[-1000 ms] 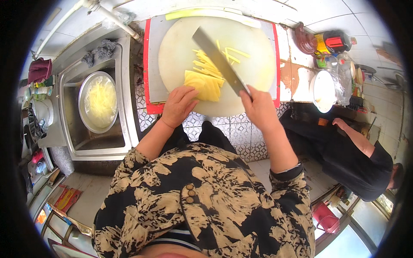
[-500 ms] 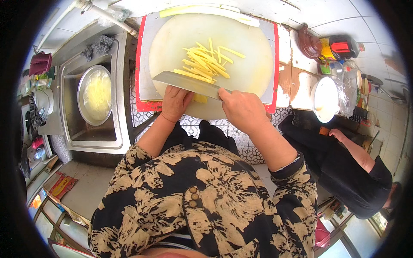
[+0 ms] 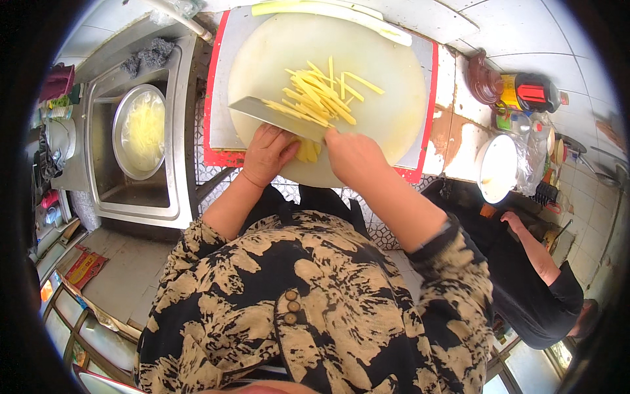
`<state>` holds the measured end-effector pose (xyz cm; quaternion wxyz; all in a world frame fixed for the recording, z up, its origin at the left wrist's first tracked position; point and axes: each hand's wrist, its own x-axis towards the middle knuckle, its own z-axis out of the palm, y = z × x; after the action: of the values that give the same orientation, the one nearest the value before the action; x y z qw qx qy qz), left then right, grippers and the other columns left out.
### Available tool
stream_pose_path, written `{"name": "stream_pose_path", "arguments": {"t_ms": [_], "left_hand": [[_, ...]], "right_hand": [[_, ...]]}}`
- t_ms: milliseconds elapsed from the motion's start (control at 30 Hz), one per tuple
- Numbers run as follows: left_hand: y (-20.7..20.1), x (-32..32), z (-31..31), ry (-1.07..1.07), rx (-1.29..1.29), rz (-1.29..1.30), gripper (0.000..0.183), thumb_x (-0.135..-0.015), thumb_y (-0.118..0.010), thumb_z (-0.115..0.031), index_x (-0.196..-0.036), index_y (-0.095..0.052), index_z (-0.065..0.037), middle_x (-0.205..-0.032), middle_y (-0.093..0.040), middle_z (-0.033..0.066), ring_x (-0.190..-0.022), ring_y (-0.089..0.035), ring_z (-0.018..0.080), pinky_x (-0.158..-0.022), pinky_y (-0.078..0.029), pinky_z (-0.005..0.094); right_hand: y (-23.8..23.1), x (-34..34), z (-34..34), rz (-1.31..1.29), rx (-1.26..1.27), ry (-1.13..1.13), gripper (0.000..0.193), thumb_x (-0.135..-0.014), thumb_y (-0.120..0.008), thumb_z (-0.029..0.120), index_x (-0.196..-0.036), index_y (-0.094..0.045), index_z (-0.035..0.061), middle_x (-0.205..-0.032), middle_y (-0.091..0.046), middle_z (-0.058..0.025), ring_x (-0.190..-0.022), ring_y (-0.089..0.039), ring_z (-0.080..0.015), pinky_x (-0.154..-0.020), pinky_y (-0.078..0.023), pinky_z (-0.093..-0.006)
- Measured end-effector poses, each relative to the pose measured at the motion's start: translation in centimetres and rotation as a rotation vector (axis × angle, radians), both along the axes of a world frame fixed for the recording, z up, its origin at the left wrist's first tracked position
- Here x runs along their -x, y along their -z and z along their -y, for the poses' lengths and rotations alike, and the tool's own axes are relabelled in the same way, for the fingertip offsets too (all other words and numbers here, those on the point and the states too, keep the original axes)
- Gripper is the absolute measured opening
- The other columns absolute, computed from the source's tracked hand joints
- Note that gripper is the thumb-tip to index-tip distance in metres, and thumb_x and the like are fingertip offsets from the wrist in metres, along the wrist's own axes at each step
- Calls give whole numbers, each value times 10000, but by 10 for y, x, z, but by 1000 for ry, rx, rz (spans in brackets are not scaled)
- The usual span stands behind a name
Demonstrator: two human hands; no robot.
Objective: The person slices peeled potatoes into thin strips using a cleaver on a cutting board, then transfers the strips into a bowl of water in the sink. The person rinses the potato strips, drains them into a colander, and places the colander into a larger bowl.
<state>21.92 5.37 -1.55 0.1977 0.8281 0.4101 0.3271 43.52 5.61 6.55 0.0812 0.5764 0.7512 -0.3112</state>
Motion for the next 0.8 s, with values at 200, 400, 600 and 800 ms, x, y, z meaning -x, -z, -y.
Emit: {"name": "stream_pose_path", "arguments": {"t_ms": [200,400,600,800], "left_hand": [[-2,1,-1,-9,25,38,334,-751,-766,-80,-1069,-664,-64,-1135,-640,100,-1077,-602,323,-942,-494,430],[2,3,3,-48,-26,-13,296,-777,-753,-108,-1056,-667,-58,-1127,-640,87,-1083,-601,298,-963,-491,410],[1,5,2,1,-6,-47,280,-783,-747,-110,-1046,-664,-61,-1110,-640,81,-1090,-598,288,-981,-486,407],[-2,3,-1,16,8,1,262,-784,-744,-105,-1028,-656,-66,-1095,-638,72,-1071,-601,274,-968,-492,402]], "right_hand": [[7,-11,-16,-166,-51,59,132,-899,-543,103,-981,-605,21,-735,-643,-233,-755,-643,-432,-724,-514,-516],[-54,-14,7,41,94,9,139,-901,-545,98,-982,-624,17,-781,-660,-235,-775,-653,-421,-728,-518,-510],[-3,10,-10,6,54,20,136,-900,-552,92,-969,-635,9,-766,-662,-233,-765,-654,-421,-723,-513,-516],[4,-12,-15,-175,-10,73,141,-907,-584,122,-968,-642,9,-765,-656,-237,-774,-642,-439,-714,-510,-513]]}}
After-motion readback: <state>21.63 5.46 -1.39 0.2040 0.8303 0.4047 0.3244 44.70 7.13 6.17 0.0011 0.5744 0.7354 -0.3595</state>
